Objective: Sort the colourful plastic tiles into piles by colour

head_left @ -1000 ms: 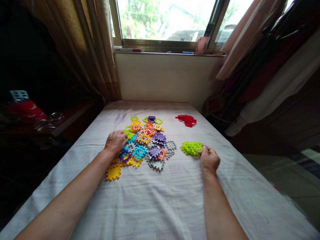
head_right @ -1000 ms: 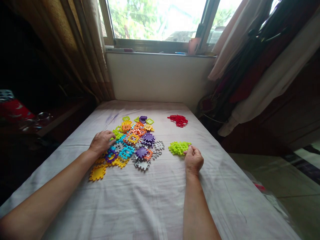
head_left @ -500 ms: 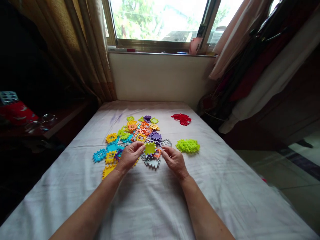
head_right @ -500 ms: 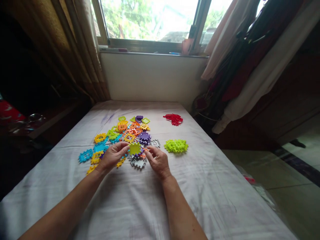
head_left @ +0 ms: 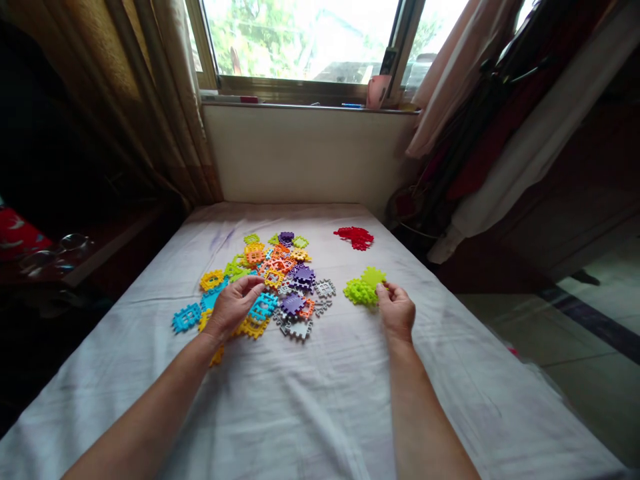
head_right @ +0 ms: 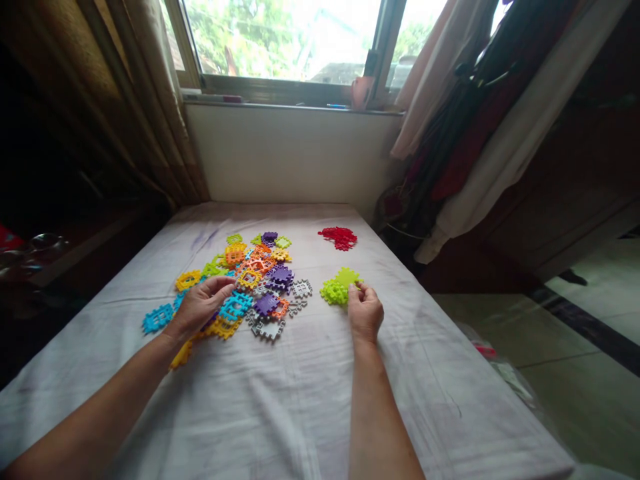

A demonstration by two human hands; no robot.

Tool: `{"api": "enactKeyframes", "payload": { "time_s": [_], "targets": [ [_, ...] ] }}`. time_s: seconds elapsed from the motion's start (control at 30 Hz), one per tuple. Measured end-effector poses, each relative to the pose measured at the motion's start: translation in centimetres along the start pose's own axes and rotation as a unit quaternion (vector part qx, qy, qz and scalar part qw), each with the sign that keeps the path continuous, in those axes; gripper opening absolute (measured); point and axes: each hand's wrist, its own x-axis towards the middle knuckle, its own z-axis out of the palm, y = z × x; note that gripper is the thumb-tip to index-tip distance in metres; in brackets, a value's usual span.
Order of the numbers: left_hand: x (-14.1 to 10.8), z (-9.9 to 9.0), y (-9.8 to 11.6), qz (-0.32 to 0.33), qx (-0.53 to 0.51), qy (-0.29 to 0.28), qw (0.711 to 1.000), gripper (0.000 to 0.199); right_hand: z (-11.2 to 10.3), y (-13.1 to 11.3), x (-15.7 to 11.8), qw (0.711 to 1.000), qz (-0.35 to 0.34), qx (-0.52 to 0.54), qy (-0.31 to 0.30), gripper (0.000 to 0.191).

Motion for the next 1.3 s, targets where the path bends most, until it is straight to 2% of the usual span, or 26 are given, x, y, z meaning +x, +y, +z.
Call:
{"api": "enactKeyframes", "payload": {
  "time_s": [0.07,0.1,0.2,0.27,0.4,0.57,0.7,0.8,0.9,1.0,1.1,1.17,1.23,1.3],
  "targets": [
    [1.2,-2.2,-1.0,-0.006,0.124,0.025,0.992,0.042,-0.4,1.2,0.9,0.999,0.011,-0.043,0.010,0.059],
    [1.8,-3.3,-1.5,-0.016,0.201,0.031,0.979,0.040,-0.5,1.7,1.1,0.998,0.015,-0.054,0.009,0.060],
    [3.8,-6.1,-2.8,-0.038,0.295,0.040,0.954,0.036,-0.4,2.5,1.3,0.998,0.023,-0.058,-0.003,0.066],
    [5.0,-7.1,-3.4,-0.041,0.335,0.035,0.941,0.033,-0.3,2.7,1.2,0.998,0.036,-0.049,-0.012,0.071],
    [7.0,-7.3,-4.4,-0.035,0.402,-0.013,0.915,0.038,-0.3,2.8,1.3,0.996,0.071,-0.043,-0.023,0.077],
    [8.6,-6.6,-4.9,-0.031,0.452,-0.096,0.886,0.044,-0.4,2.9,1.4,0.997,0.065,-0.052,-0.008,0.075],
    [8.9,-6.5,-5.0,-0.038,0.462,-0.110,0.879,0.037,-0.4,2.5,1.3,0.997,0.062,-0.049,0.011,0.068],
    [8.4,-6.5,-4.8,-0.037,0.433,-0.087,0.897,0.032,-0.4,1.9,1.2,0.998,0.060,-0.017,0.020,0.065],
    [7.5,-6.7,-4.2,-0.033,0.371,-0.041,0.927,0.031,-0.5,1.2,0.9,0.999,0.041,0.005,0.035,0.063],
    [6.3,-6.5,-3.4,-0.028,0.278,0.014,0.960,0.031,-0.4,0.2,0.3,0.999,0.007,0.000,0.048,0.059],
    [4.6,-5.2,-2.6,-0.033,0.151,0.051,0.987,0.042,0.3,-1.1,-1.0,0.998,-0.042,-0.010,0.036,0.055],
    [2.9,-3.6,-2.1,-0.043,0.058,0.059,0.996,0.060,1.0,-2.1,-2.5,0.996,-0.089,-0.002,-0.013,0.051],
    [1.0,-1.6,-1.6,-0.056,-0.025,0.049,0.997,0.073,1.9,-3.2,-4.5,0.984,-0.146,0.019,-0.103,0.043],
    [-0.9,0.3,-0.9,-0.068,-0.085,0.035,0.993,0.077,2.8,-4.1,-6.6,0.958,-0.190,0.042,-0.208,0.034]
  ]
}}
